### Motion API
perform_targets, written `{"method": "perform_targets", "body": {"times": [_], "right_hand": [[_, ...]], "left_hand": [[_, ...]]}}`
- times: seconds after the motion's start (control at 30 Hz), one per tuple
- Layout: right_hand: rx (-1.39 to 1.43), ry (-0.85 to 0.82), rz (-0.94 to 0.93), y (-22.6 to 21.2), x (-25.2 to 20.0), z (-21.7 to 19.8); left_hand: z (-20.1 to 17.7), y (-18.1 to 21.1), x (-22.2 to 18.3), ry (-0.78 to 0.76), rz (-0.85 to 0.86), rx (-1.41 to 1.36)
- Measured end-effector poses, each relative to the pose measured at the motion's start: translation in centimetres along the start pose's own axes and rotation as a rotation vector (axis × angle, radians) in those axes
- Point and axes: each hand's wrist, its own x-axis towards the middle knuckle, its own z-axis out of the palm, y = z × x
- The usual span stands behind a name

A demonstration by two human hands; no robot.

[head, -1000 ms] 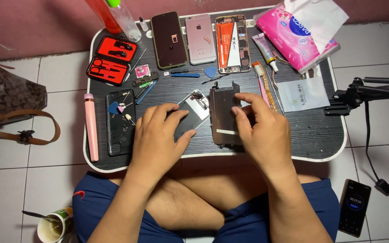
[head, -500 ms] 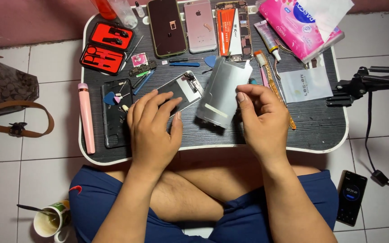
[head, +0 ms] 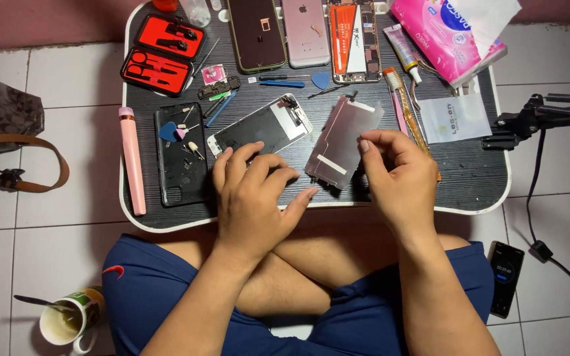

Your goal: Disassembling a smartphone and cleaning its internal components using a screwdriver and a brush.

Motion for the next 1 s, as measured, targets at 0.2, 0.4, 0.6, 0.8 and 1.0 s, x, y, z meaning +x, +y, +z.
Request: {"method": "perform_targets", "body": {"times": [0.2,0.4,0.6,0.8,1.0], "right_hand": [[0.458,0.025,0.164,0.4,0.3,1.0],[0.492,-0.032,0.161,2.0,0.6,1.5],[0.463,-0.044,0.096,2.3,0.7,1.5],[0.328,-0.030,0.096,1.2,0.3,0.8],[0.110,-0.061,0.059,0.3,0.0,1.0]], "left_hand": [[-0.3,0.8,0.4,0.027,-0.098,-0.086],[-0.3,0.4,0.4,0.001,-0.154,-0.188],[0.1,-0.2,0.1,-0.012,-0.140,-0.180],[0.0,-1.2,0.0,0.038,-0.023,0.032],[0.2,-1.2,0.2,0.051,0.033,0.109]]}}
